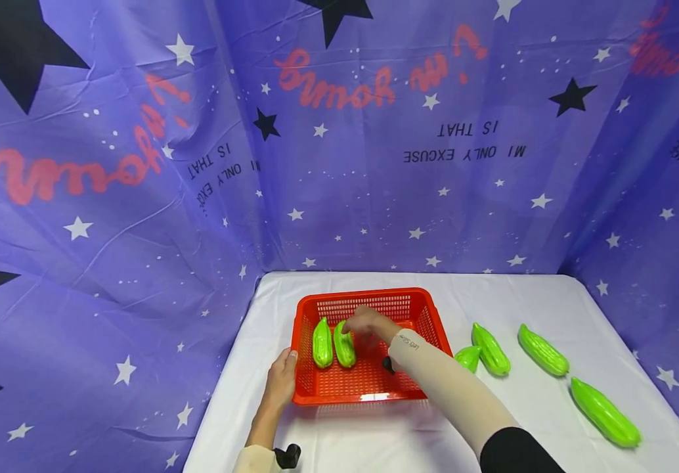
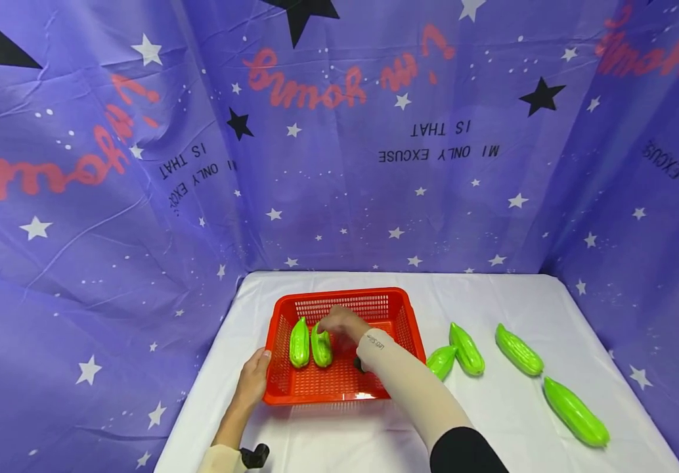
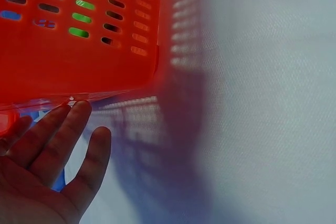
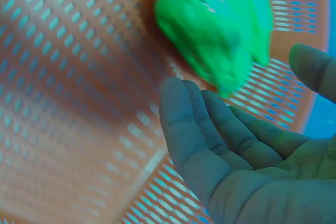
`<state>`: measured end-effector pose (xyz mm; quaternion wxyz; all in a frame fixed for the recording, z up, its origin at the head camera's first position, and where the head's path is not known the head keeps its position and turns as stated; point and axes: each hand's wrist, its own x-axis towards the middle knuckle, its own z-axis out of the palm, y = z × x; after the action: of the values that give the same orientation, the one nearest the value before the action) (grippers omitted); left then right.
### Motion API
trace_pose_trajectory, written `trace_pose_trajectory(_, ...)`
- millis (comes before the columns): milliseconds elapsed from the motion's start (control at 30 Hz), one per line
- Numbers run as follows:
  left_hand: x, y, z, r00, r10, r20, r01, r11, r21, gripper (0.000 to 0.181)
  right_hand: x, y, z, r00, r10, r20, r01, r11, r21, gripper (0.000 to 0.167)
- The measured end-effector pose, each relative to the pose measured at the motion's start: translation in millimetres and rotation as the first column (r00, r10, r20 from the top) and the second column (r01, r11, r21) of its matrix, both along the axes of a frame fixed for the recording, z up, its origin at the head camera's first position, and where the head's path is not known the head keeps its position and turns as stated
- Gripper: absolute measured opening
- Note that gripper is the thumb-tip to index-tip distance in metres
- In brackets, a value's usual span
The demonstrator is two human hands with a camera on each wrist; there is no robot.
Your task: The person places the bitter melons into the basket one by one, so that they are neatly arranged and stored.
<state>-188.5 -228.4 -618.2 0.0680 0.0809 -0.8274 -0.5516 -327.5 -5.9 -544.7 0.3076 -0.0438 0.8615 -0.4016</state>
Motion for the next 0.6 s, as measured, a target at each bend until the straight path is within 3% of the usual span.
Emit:
trace_pose_trajectory(100, 1.2, 1.8, 0.8, 1.0, 0.0, 0.009, 0.0, 1.0, 0.013, 0.043, 3.7, 16.2, 17.3, 0.999, 0.011, -0.037, -0.012, 0.999, -0.033, 0.03)
trace_pose_trajectory(333, 3.7, 0.0, 0.6, 1.0, 0.005, 0.026, -0.005, 1.0, 0.018, 0.043, 16.8, 68.8, 51.7, 0.996, -0.004, -0.087, -0.006, 0.993, -0.117, 0.02)
trace_pose_trajectory(600, 0.1, 2.1, 2.3, 1.0, 0.014, 0.022, -0.015, 1.0, 0.021, 0.042, 31.1, 135.1, 77.1, 0.984, -0.047, -0.172, 0.031, 0.995, -0.092, 0.036)
